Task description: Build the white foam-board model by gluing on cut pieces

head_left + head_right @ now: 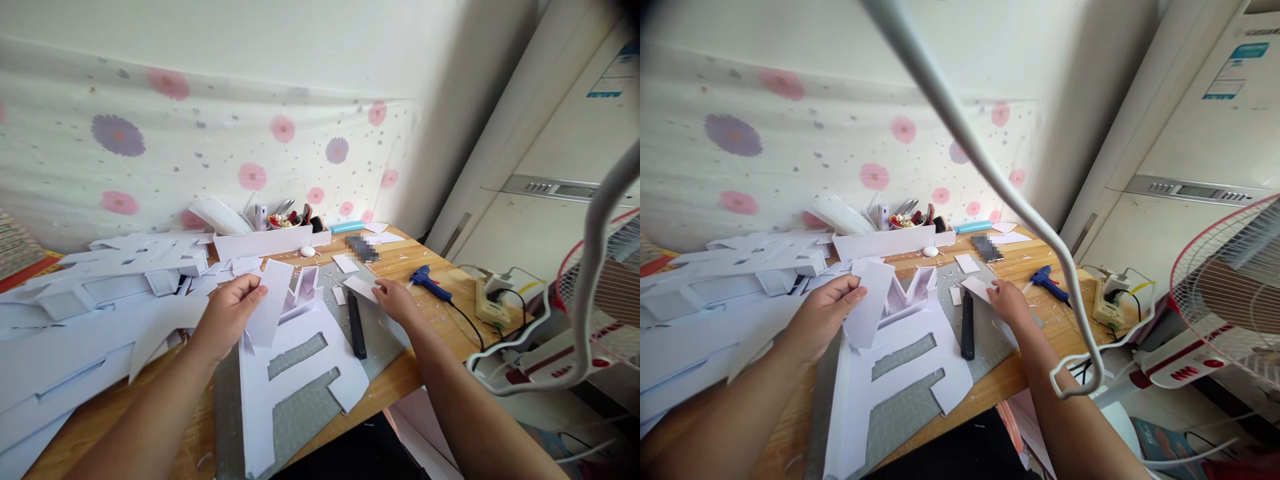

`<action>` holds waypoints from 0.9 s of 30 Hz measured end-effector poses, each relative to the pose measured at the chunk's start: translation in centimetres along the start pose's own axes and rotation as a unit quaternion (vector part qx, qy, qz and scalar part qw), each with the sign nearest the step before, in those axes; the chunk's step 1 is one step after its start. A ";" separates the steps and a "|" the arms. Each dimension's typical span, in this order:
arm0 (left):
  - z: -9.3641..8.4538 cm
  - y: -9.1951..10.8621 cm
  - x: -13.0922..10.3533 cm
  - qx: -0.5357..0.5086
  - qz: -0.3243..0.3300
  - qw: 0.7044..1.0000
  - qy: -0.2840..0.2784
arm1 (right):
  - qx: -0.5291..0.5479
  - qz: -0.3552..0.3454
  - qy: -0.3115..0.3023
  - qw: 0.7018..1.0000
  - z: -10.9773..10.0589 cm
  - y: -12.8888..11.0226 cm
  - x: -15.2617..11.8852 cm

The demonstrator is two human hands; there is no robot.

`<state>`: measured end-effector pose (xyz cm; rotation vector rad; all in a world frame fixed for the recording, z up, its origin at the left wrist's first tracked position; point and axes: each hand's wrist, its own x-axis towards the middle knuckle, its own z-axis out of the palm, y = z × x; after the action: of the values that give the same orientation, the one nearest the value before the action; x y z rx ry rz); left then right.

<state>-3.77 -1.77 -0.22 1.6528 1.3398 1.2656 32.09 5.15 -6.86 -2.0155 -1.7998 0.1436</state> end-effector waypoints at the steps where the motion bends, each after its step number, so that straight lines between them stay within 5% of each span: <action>1: 0.0 0.1 0.0 -0.033 -0.020 0.999 0.002 | -0.019 0.010 0.006 1.000 -0.3 0.9 0.3; 9: 0.3 0.5 0.3 -0.191 -0.091 0.976 0.055 | -0.127 0.186 0.015 0.974 -3.3 8.6 3.4; 15: 0.6 0.1 0.2 -0.248 -0.112 0.960 0.063 | -0.090 0.180 0.047 0.978 -4.0 8.6 3.4; 18: 0.8 -0.1 0.1 -0.279 -0.124 0.950 0.060 | 0.030 0.153 0.108 0.982 -4.5 6.1 3.4; 21: 1.1 -0.4 0.1 -0.316 -0.130 0.939 0.052 | 0.161 0.104 0.097 0.977 -4.3 0.7 2.6; 24: 1.1 -0.6 0.2 -0.346 -0.138 0.926 0.055 | 0.479 -0.010 -0.021 0.877 -3.4 -6.5 0.3; 27: 0.9 -0.9 0.2 -0.366 -0.151 0.916 0.060 | 0.606 -0.102 -0.106 0.782 -2.6 -12.4 -2.1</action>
<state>-3.23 -1.25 -1.27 0.8269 0.9535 1.4505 21.24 3.27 -0.25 -0.8664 -1.3597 1.1601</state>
